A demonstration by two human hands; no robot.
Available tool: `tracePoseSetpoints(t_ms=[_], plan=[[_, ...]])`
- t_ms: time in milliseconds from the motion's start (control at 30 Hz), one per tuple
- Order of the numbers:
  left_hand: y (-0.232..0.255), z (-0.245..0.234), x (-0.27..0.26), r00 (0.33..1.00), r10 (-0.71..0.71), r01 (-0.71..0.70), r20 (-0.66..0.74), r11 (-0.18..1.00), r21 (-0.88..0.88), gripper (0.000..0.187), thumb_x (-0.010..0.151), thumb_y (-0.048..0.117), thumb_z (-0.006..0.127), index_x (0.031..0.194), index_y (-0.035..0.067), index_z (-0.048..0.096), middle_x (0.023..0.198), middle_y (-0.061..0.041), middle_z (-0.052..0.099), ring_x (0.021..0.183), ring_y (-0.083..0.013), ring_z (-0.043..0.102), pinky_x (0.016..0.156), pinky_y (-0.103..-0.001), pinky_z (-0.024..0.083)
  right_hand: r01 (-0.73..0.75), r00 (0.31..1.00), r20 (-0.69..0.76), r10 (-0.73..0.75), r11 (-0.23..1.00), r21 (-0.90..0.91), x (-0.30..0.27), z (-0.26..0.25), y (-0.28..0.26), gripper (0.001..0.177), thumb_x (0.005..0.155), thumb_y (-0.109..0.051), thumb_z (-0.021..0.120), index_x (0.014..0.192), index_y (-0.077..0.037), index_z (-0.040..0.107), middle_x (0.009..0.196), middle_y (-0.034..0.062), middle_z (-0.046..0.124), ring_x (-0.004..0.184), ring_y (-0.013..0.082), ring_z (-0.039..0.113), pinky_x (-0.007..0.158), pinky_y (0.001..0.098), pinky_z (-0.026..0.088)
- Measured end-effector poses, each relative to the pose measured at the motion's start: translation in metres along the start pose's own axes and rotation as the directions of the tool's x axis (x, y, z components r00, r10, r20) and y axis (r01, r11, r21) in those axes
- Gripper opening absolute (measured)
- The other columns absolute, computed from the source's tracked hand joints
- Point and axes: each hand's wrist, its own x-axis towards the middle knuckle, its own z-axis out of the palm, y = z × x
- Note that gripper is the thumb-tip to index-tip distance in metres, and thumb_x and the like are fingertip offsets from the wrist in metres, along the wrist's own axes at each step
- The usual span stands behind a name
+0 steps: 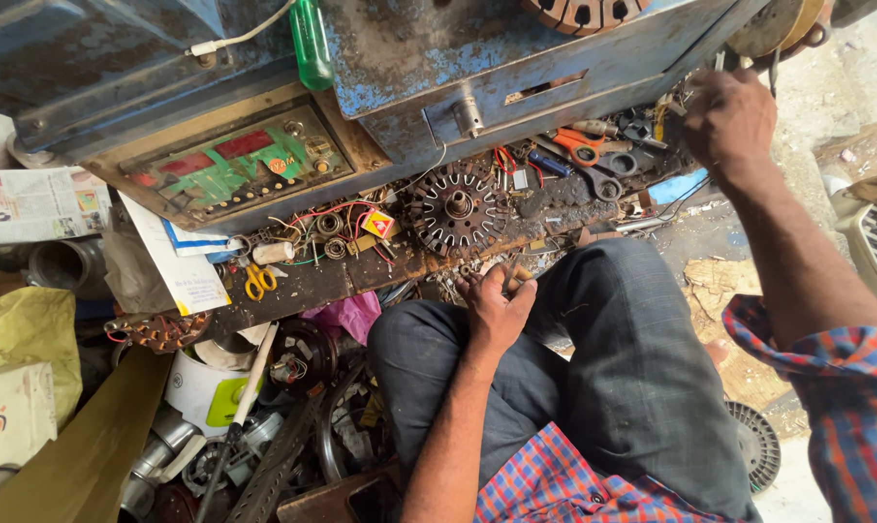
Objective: The person sits on the floor in a cluttered workshop and uses a small metal file to smooth the edges of a small rectangular electrical component. They repeatedly file the component and occasionally inspect it by hand.
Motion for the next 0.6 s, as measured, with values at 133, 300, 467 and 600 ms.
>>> tracePoseSetpoints(t_ms=[133,300,467,600], plan=[[-0.001,-0.001,-0.001,0.999,-0.028,0.029,0.027,0.999,-0.028,0.008,0.089,0.022,0.071,0.091,0.015,0.07,0.066,0.006,0.067,0.074,-0.0167,0.068,0.123,-0.062,0.009,0.101,0.988,-0.118,-0.103,0.995,-0.025,0.002,0.016,0.0,0.028,0.09,0.008,0.054,0.115,0.004,0.067,0.117,0.0275,0.065,0.108,0.0358,0.063,0.094,0.0466,0.054],[0.002,-0.002,-0.001,1.0,-0.001,0.001,-0.002,0.999,-0.037,0.009,0.088,0.022,0.071,0.089,0.014,0.068,0.067,0.006,0.067,0.072,-0.0158,0.066,0.12,-0.058,0.017,0.193,0.971,-0.175,-0.164,0.968,0.163,0.023,0.043,0.013,0.038,0.09,0.008,0.051,0.127,0.01,0.055,0.111,0.0293,0.059,0.109,0.0425,0.061,0.096,0.0535,0.052],[0.005,-0.004,0.0,1.0,-0.02,0.02,-0.001,0.998,-0.057,0.009,0.088,0.019,0.072,0.088,0.011,0.067,0.065,0.004,0.065,0.067,-0.0166,0.065,0.12,-0.055,0.017,0.378,0.925,0.048,-0.376,0.926,-0.025,0.05,0.049,0.034,0.035,0.089,0.001,0.061,0.124,0.002,0.059,0.104,0.0235,0.062,0.103,0.0405,0.063,0.093,0.0539,0.052],[0.006,-0.005,0.001,0.999,0.03,-0.032,-0.038,0.998,-0.053,0.009,0.086,0.018,0.074,0.087,0.012,0.067,0.066,0.005,0.065,0.07,-0.0164,0.064,0.117,-0.052,0.023,0.413,0.91,0.024,-0.413,0.906,-0.093,0.061,0.05,0.033,0.041,0.084,0.003,0.063,0.125,-0.002,0.061,0.107,0.0212,0.067,0.11,0.038,0.066,0.099,0.0535,0.052]])
